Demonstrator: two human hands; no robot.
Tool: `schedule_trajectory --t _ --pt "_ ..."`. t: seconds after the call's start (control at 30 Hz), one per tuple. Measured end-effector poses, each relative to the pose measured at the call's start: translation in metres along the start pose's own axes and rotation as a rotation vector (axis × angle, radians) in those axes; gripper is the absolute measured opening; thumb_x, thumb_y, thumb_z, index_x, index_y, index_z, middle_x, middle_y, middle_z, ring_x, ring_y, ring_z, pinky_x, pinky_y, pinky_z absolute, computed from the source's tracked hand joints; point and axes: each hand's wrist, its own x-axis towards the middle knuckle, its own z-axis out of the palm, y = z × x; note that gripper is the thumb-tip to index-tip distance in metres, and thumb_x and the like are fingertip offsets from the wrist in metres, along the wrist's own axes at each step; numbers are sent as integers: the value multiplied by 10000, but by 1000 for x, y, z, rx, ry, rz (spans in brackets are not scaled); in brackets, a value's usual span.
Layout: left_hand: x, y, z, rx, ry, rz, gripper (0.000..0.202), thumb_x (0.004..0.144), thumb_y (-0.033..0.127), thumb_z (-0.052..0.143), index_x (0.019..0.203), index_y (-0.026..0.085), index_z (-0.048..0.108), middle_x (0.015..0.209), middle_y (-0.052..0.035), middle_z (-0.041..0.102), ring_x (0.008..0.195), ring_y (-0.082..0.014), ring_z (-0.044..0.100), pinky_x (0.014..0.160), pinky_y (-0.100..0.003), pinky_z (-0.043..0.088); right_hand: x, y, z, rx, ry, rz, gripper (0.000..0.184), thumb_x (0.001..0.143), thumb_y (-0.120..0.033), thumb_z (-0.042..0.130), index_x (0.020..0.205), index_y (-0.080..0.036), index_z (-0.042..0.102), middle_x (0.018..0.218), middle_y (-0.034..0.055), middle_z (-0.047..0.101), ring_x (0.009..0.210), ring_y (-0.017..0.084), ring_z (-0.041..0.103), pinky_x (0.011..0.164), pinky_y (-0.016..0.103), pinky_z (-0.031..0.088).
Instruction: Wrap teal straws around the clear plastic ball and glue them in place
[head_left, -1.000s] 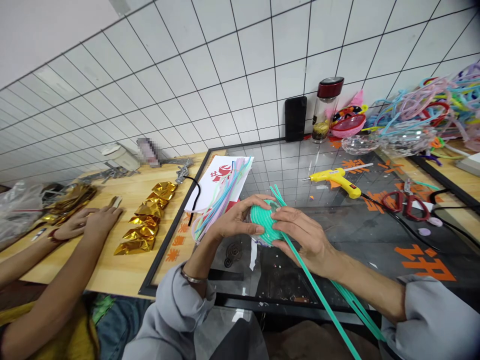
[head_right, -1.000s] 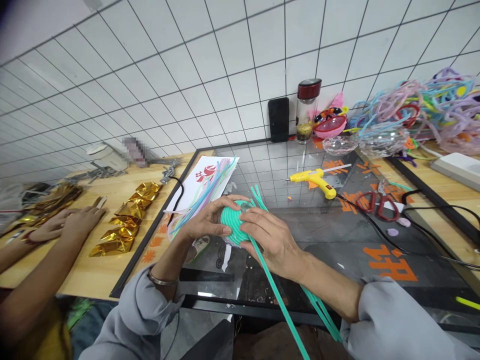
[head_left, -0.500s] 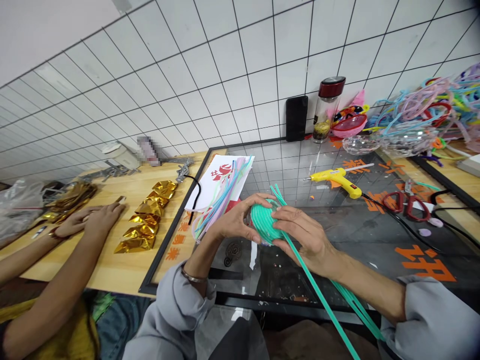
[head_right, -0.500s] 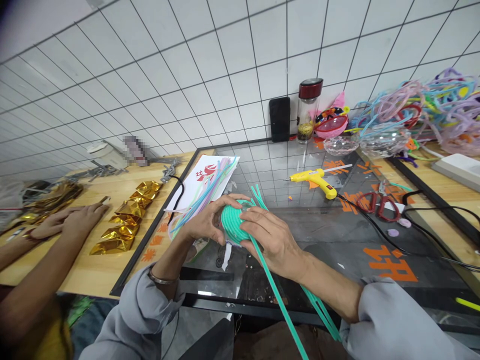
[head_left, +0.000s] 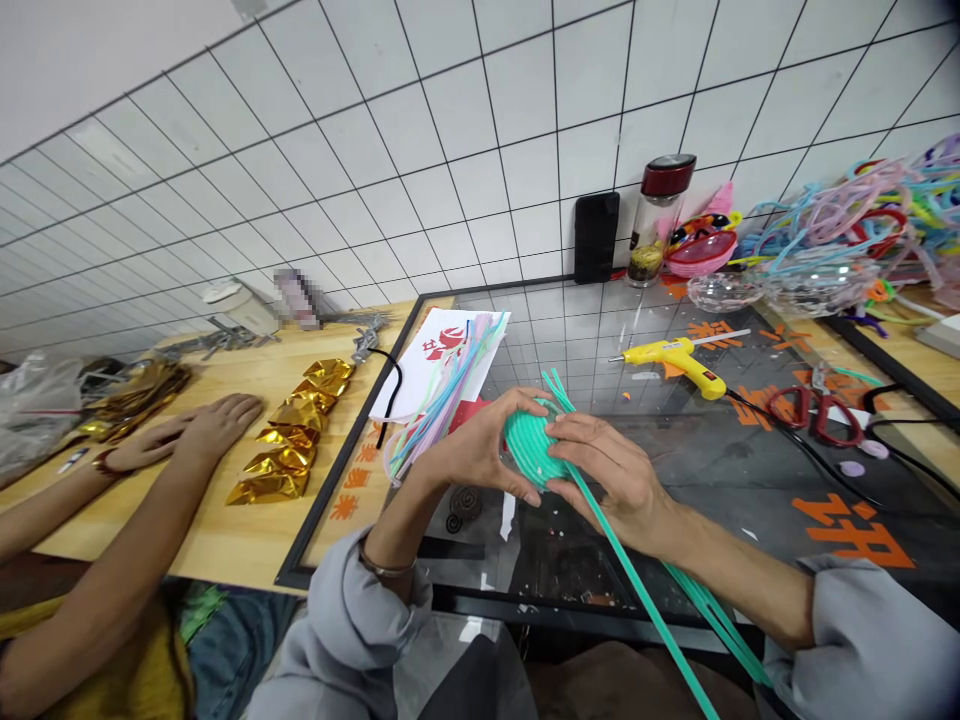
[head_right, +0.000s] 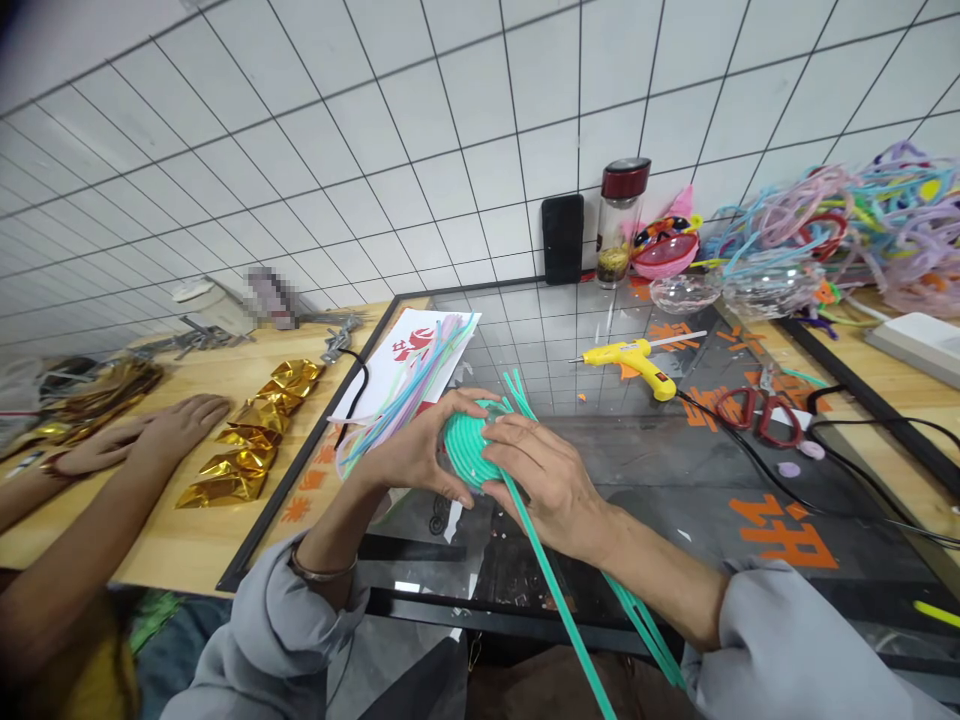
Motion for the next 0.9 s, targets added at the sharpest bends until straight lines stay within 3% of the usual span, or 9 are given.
schedule_trajectory --t 0.57,0.9 --pt "3 3 8 -24 78 2 750 588 295 909 1183 234 457 1322 -141 530 1298 -326 535 1088 -499 445 -3 0 1 31 -6 33 357 911 -209 652 1260 -186 586 1192 148 696 1160 258 665 996 472 578" --pt "3 -10 8 -265 66 -120 764 535 310 927 1147 241 474 1348 -120 543 1331 -352 516 1113 -545 384 -4 0 -7 50 -7 123 528 892 -236 674 1383 -165 494 1287 177 612 1208 262 616 993 423 566"
